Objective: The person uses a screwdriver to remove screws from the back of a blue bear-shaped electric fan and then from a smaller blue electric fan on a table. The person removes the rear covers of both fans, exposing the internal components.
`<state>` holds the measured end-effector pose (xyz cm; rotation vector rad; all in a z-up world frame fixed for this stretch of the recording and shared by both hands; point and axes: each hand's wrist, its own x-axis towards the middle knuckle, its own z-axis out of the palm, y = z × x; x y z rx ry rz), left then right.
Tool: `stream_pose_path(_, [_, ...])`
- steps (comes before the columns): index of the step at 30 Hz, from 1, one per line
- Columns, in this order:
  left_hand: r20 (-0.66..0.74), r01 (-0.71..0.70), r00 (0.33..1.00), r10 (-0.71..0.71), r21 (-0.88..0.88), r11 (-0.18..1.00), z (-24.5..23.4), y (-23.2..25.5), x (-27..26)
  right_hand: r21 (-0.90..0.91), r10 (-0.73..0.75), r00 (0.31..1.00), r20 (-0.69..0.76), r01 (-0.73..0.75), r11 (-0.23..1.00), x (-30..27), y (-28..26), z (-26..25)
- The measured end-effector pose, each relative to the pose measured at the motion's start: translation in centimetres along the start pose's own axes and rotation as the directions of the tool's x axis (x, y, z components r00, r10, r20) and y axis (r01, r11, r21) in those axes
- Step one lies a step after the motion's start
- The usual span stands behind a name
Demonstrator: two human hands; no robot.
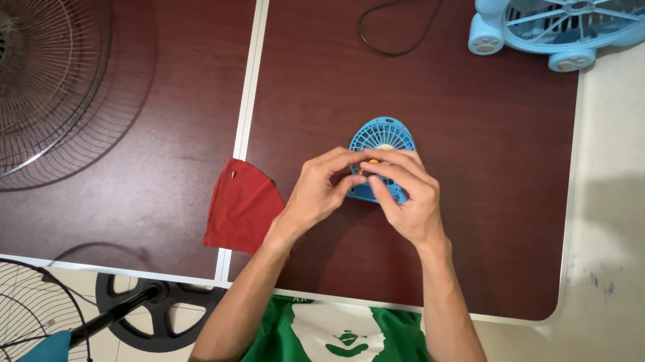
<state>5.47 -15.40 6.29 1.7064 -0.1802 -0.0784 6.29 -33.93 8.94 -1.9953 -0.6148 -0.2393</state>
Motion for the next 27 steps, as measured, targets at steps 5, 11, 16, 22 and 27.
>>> stream_pose_path(5, [0.021, -0.082, 0.996, 0.083, -0.039, 0.996, -0.14, -0.15, 0.11, 0.022, 0.108, 0.994, -0.031, -0.107, 0.994, -0.04, 0.14, 0.52])
stream_pose_path(11, [0.037, -0.01, 0.999, 0.01, -0.001, 1.0, -0.13, -0.51, -0.09, 0.013, 0.021, 1.0, -0.008, -0.021, 1.0, -0.12, 0.11, 0.13])
stream_pose_path(16, [-0.005, -0.074, 0.997, 0.074, -0.001, 0.997, 0.0, -0.16, -0.07, 0.105, 0.152, 0.988, -0.027, -0.148, 0.983, -0.31, 0.39, 0.69])
stream_pose_path(22, [0.048, -0.113, 0.992, 0.115, -0.036, 0.993, -0.2, -0.08, 0.02, -0.022, 0.003, 1.0, -0.028, -0.004, 1.0, -0.39, 0.52, 0.31])
stream_pose_path(27, [0.015, -0.02, 1.0, 0.019, 0.074, 0.997, -0.16, 0.1, 0.0, 0.031, 0.085, 0.996, 0.006, -0.086, 0.996, -0.16, 0.13, 0.35])
